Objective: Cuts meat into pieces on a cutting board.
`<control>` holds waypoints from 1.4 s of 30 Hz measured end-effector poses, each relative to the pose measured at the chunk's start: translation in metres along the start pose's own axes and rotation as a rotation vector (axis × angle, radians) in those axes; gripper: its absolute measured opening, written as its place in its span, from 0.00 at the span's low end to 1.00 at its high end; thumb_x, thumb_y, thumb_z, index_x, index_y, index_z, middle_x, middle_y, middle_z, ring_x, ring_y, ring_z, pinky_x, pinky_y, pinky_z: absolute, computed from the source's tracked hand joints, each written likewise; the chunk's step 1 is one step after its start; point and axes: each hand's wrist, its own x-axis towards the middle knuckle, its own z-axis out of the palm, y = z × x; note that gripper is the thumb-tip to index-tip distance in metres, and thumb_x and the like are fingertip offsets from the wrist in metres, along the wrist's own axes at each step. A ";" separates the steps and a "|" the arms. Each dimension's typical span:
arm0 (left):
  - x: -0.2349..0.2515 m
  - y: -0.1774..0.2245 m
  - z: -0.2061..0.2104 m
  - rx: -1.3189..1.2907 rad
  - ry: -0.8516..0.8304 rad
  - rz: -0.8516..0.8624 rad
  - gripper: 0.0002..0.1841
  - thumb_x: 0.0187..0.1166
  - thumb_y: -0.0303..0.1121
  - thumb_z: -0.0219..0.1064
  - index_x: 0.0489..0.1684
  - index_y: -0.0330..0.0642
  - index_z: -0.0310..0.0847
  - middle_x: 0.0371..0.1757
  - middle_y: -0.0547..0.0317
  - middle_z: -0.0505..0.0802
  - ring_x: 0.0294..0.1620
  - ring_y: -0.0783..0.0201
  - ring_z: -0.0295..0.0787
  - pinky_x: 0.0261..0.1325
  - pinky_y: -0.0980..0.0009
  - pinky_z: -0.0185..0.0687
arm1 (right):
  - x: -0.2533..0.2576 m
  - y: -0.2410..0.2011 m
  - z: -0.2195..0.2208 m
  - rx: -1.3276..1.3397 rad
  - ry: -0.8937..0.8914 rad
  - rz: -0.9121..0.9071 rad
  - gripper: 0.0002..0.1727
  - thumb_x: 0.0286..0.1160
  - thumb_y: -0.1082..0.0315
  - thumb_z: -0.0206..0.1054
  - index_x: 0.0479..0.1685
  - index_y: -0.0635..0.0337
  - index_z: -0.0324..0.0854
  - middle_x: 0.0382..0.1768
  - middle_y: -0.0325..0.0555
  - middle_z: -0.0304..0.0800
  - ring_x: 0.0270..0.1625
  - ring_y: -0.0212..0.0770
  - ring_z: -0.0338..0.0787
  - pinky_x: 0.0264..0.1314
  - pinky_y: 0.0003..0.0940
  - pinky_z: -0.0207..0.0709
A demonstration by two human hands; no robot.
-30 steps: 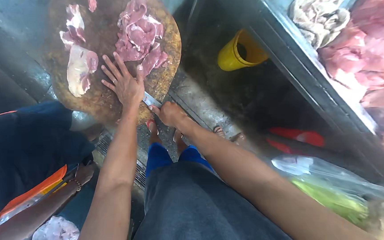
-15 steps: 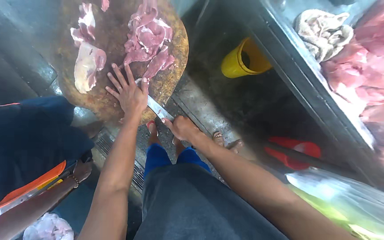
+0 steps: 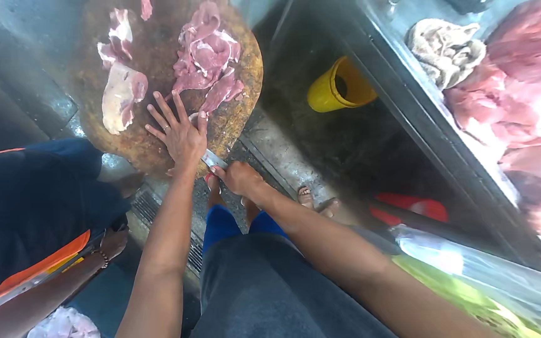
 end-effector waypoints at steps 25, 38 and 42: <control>-0.086 0.002 -0.077 -0.092 -0.465 -0.059 0.23 0.82 0.35 0.63 0.76 0.41 0.75 0.73 0.36 0.83 0.64 0.39 0.89 0.64 0.42 0.86 | -0.034 0.115 -0.061 0.156 0.105 -0.016 0.47 0.82 0.24 0.45 0.48 0.66 0.86 0.47 0.63 0.89 0.49 0.60 0.92 0.56 0.64 0.82; 0.037 0.002 -0.111 -0.570 -0.192 0.178 0.44 0.76 0.43 0.75 0.93 0.42 0.55 0.85 0.40 0.72 0.82 0.47 0.75 0.80 0.47 0.75 | -0.058 0.081 -0.085 0.194 0.236 0.073 0.48 0.81 0.24 0.46 0.46 0.66 0.86 0.49 0.66 0.90 0.57 0.64 0.91 0.59 0.68 0.81; 0.034 0.038 -0.057 -0.163 -0.212 0.351 0.63 0.59 0.71 0.76 0.98 0.55 0.45 0.97 0.41 0.33 0.96 0.32 0.27 0.86 0.22 0.33 | -0.075 0.130 -0.004 0.366 0.183 0.168 0.44 0.81 0.25 0.49 0.46 0.64 0.86 0.42 0.61 0.91 0.49 0.60 0.92 0.55 0.65 0.82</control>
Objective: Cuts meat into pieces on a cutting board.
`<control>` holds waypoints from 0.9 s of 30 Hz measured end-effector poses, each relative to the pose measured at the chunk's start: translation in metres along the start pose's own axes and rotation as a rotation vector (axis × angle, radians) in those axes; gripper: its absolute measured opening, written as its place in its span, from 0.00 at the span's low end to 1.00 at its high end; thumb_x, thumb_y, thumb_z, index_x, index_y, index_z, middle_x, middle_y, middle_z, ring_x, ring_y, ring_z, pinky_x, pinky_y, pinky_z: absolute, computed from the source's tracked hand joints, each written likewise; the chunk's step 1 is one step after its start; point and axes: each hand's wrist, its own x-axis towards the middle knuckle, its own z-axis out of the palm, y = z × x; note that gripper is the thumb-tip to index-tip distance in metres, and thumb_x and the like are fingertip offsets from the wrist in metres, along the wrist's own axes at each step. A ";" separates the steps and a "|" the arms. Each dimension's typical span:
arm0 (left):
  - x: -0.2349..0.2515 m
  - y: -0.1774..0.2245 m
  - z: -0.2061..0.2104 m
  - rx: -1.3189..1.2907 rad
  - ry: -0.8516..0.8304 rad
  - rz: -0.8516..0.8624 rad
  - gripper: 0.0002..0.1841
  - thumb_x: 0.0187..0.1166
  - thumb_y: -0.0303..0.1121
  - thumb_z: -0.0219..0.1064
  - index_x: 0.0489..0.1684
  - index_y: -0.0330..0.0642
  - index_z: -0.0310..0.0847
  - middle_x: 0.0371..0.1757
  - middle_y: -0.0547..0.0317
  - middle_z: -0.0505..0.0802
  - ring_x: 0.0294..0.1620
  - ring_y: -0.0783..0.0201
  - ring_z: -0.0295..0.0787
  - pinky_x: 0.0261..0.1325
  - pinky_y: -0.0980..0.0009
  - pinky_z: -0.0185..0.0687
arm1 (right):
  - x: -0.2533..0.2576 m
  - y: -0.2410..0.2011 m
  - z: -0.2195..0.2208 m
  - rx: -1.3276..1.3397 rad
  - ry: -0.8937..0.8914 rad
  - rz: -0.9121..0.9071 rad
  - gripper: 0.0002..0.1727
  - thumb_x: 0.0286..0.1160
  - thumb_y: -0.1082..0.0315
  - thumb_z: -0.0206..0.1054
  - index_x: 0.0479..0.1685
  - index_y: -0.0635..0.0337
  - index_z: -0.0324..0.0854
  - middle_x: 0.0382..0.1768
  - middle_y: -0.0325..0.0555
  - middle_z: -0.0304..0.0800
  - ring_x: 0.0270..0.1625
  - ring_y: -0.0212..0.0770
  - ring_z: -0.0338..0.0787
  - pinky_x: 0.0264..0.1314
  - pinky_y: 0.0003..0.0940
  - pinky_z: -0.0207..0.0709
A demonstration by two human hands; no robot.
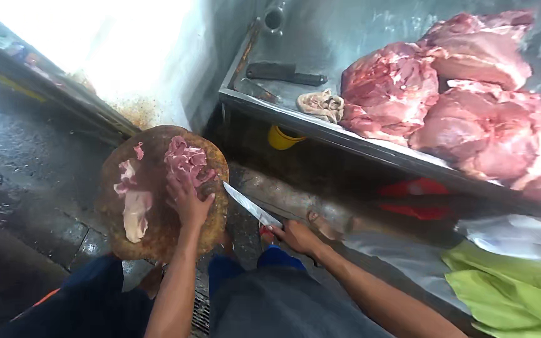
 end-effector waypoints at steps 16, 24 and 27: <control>0.136 -0.003 -0.112 0.097 -0.219 0.144 0.26 0.75 0.36 0.74 0.75 0.50 0.83 0.77 0.37 0.80 0.73 0.31 0.79 0.67 0.26 0.76 | -0.011 0.020 0.036 0.274 0.098 -0.046 0.38 0.83 0.29 0.52 0.41 0.59 0.84 0.30 0.50 0.86 0.37 0.50 0.89 0.46 0.55 0.82; 0.060 -0.041 -0.168 -0.086 0.045 -0.091 0.10 0.84 0.31 0.65 0.55 0.41 0.87 0.47 0.43 0.94 0.49 0.42 0.92 0.55 0.34 0.83 | -0.017 0.046 0.019 0.281 0.120 -0.073 0.36 0.84 0.32 0.54 0.40 0.59 0.86 0.29 0.50 0.87 0.33 0.49 0.89 0.42 0.56 0.83; 0.019 -0.107 -0.150 -0.136 0.175 -0.355 0.16 0.84 0.35 0.64 0.66 0.40 0.83 0.56 0.40 0.93 0.59 0.40 0.90 0.64 0.34 0.80 | -0.019 0.066 0.014 0.322 0.137 -0.072 0.35 0.85 0.34 0.56 0.40 0.61 0.86 0.26 0.51 0.86 0.27 0.49 0.87 0.37 0.56 0.83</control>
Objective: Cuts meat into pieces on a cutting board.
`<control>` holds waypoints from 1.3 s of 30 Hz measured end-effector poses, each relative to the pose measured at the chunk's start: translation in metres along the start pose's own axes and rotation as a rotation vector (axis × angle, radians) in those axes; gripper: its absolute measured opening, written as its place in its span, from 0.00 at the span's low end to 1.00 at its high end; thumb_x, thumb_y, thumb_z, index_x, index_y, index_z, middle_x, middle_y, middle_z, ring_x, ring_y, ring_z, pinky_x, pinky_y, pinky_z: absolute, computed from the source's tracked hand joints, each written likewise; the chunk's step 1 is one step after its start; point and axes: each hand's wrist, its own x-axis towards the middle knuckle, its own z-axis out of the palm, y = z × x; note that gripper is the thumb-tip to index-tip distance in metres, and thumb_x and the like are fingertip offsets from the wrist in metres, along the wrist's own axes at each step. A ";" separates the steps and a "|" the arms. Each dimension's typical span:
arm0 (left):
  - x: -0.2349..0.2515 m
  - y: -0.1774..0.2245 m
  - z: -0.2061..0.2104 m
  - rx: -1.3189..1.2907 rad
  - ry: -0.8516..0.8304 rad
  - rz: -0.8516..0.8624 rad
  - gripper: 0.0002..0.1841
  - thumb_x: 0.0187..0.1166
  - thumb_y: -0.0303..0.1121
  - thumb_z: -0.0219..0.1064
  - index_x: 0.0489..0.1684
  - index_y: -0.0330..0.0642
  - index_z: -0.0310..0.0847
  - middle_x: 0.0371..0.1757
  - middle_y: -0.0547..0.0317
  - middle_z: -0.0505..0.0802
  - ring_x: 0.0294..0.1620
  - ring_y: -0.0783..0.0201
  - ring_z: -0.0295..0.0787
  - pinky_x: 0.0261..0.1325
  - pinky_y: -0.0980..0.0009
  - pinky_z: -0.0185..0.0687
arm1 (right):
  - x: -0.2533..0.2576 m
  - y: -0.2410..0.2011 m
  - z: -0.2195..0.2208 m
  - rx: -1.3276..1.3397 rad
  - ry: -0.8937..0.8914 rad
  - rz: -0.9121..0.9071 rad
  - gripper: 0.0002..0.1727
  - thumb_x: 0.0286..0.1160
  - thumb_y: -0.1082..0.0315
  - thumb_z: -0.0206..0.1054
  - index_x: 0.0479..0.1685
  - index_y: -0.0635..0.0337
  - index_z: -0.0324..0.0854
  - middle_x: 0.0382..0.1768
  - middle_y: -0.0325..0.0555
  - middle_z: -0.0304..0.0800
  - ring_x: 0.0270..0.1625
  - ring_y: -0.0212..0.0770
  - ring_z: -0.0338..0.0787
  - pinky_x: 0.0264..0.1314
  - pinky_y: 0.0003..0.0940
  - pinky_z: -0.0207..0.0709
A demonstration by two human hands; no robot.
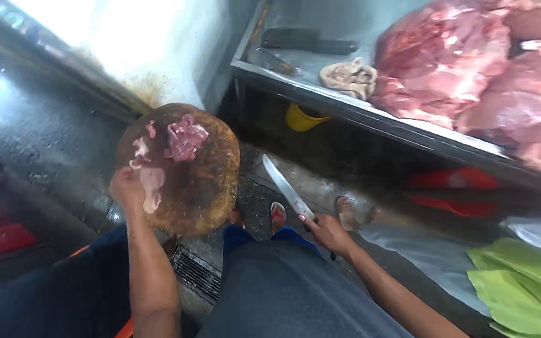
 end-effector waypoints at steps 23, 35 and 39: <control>-0.088 0.040 -0.052 -0.809 -0.530 -0.098 0.17 0.89 0.38 0.46 0.59 0.43 0.79 0.32 0.53 0.91 0.23 0.62 0.87 0.24 0.67 0.84 | -0.028 0.013 0.069 0.195 -0.009 0.059 0.36 0.86 0.33 0.52 0.37 0.61 0.83 0.21 0.48 0.82 0.19 0.44 0.84 0.28 0.47 0.83; -0.098 -0.070 0.072 -1.019 -1.231 -0.495 0.27 0.90 0.47 0.34 0.56 0.40 0.78 0.39 0.50 0.91 0.21 0.68 0.81 0.19 0.78 0.74 | -0.016 0.000 0.082 0.111 -0.086 0.071 0.38 0.83 0.29 0.52 0.40 0.60 0.83 0.25 0.49 0.84 0.22 0.45 0.85 0.31 0.48 0.84; -0.090 -0.082 0.066 -0.857 -1.218 -0.470 0.26 0.90 0.47 0.35 0.59 0.41 0.79 0.39 0.47 0.93 0.23 0.65 0.85 0.21 0.75 0.78 | 0.004 -0.022 0.054 -0.028 -0.096 -0.018 0.40 0.82 0.28 0.51 0.35 0.59 0.85 0.28 0.51 0.85 0.32 0.50 0.87 0.40 0.56 0.81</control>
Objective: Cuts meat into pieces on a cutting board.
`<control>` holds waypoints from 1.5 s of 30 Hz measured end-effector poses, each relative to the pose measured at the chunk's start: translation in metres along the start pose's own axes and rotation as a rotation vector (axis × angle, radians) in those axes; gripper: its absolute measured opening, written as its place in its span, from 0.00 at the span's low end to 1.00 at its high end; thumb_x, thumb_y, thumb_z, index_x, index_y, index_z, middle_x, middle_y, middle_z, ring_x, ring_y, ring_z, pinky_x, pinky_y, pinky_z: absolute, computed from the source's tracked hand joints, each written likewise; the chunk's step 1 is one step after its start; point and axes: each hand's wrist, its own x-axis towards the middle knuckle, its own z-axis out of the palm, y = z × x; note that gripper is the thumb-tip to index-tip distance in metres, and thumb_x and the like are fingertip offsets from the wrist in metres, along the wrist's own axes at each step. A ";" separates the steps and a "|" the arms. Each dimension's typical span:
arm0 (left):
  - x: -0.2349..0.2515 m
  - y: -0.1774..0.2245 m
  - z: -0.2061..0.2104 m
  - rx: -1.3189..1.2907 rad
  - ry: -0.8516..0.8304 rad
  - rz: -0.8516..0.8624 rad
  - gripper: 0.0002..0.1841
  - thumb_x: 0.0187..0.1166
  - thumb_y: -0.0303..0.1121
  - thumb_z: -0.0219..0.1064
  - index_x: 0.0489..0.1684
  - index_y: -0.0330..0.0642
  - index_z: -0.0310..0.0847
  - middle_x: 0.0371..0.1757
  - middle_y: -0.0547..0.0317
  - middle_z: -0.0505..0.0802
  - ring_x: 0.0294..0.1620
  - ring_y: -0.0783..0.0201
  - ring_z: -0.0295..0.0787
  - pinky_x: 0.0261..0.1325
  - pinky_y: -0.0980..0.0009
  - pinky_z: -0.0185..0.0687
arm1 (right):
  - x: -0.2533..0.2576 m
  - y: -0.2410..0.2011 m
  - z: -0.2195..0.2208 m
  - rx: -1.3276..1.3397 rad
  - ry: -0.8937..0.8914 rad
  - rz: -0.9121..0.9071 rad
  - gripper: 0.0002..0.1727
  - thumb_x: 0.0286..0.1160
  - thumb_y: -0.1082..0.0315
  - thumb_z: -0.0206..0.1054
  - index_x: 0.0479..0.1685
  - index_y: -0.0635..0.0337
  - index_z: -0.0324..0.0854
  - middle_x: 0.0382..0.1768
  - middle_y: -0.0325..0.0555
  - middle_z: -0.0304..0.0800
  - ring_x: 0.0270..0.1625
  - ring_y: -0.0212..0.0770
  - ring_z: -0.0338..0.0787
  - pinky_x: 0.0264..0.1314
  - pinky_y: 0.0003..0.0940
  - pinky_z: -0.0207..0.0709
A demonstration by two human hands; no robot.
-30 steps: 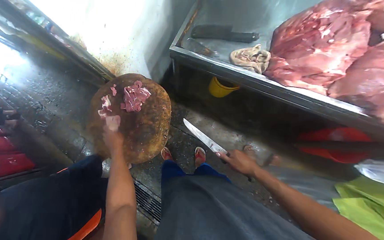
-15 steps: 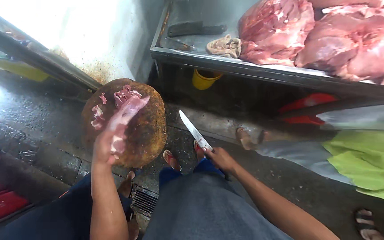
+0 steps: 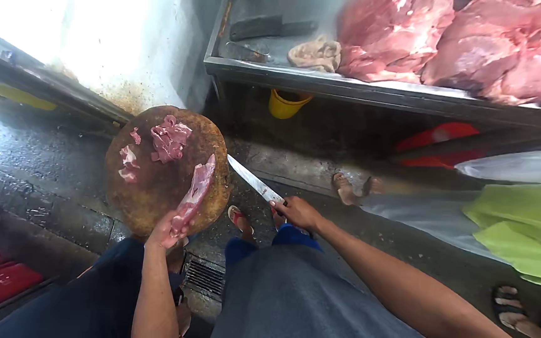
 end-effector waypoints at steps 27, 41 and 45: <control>0.147 0.050 0.112 1.436 1.099 0.497 0.38 0.88 0.65 0.26 0.99 0.65 0.29 0.98 0.55 0.28 0.98 0.46 0.15 0.89 0.26 0.21 | 0.092 -0.146 0.001 -0.432 -0.243 -0.047 0.45 0.85 0.27 0.44 0.52 0.65 0.85 0.53 0.64 0.90 0.61 0.62 0.91 0.61 0.66 0.81; 0.147 0.046 0.115 1.500 1.071 0.549 0.39 0.86 0.68 0.31 0.98 0.68 0.39 0.99 0.58 0.31 0.98 0.42 0.17 0.88 0.24 0.19 | 0.078 -0.149 0.042 -0.392 -0.307 -0.029 0.44 0.85 0.28 0.46 0.57 0.65 0.83 0.56 0.63 0.90 0.63 0.61 0.90 0.64 0.63 0.81; 0.133 0.044 0.119 1.329 0.966 0.786 0.39 0.88 0.64 0.37 0.99 0.61 0.40 0.99 0.57 0.32 0.98 0.50 0.17 0.91 0.27 0.18 | 0.077 -0.145 0.040 -0.386 -0.281 -0.072 0.44 0.84 0.28 0.47 0.49 0.66 0.86 0.53 0.63 0.91 0.61 0.60 0.91 0.63 0.64 0.81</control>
